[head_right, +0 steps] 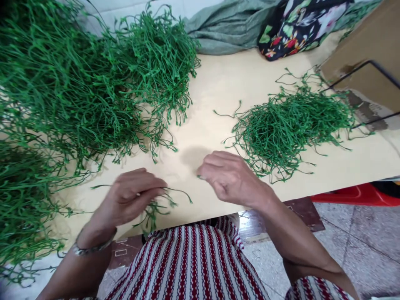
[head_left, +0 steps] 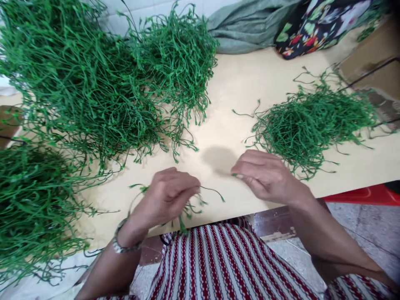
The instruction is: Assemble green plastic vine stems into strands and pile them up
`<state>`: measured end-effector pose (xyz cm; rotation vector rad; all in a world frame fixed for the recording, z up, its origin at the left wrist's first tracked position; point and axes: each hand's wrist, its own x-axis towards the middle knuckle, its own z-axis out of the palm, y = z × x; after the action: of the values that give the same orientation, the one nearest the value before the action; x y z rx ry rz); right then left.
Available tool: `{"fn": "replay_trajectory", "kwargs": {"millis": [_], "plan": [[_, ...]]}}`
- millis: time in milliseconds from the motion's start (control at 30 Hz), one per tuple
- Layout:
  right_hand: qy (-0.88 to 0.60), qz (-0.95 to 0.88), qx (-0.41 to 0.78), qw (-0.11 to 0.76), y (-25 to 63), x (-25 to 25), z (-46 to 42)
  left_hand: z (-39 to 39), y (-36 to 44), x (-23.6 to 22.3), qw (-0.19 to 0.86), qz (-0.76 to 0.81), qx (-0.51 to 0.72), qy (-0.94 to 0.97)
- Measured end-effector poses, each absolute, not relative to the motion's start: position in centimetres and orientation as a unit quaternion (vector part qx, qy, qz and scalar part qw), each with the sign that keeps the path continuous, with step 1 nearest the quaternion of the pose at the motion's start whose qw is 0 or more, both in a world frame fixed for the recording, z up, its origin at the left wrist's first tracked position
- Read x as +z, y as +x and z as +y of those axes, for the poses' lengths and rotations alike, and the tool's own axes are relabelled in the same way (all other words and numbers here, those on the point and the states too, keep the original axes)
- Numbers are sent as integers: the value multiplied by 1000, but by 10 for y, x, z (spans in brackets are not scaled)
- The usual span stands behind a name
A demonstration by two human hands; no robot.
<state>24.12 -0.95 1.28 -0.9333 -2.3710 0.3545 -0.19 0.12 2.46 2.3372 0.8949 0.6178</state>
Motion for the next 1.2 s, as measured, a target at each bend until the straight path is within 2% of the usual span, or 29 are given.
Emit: {"fn": "replay_trajectory", "kwargs": {"millis": [167, 300, 433, 533, 767, 967, 1100, 1200], "plan": [[-367, -819, 241, 370, 211, 4, -7, 0, 19, 16, 342, 391, 248, 818], [-362, -800, 303, 371, 196, -12, -9, -3, 25, 6, 429, 409, 300, 747], [-359, -800, 297, 377, 196, -19, -10, -4, 25, 3, 451, 405, 296, 738], [-379, -790, 302, 377, 197, -17, -12, -4, 24, 7, 414, 391, 253, 782], [-395, -829, 238, 316, 200, -13, -15, -5, 20, 15, 210, 383, 112, 893], [-354, -854, 249, 290, 205, -10, -17, -3, 19, 18, 170, 297, 39, 939], [-329, -870, 240, 278, 219, 1, -24, -2, 8, 27, 181, 245, 50, 951], [-386, -814, 248, 355, 246, 15, -23, 3, -10, 30, 147, 279, 139, 939]]}}
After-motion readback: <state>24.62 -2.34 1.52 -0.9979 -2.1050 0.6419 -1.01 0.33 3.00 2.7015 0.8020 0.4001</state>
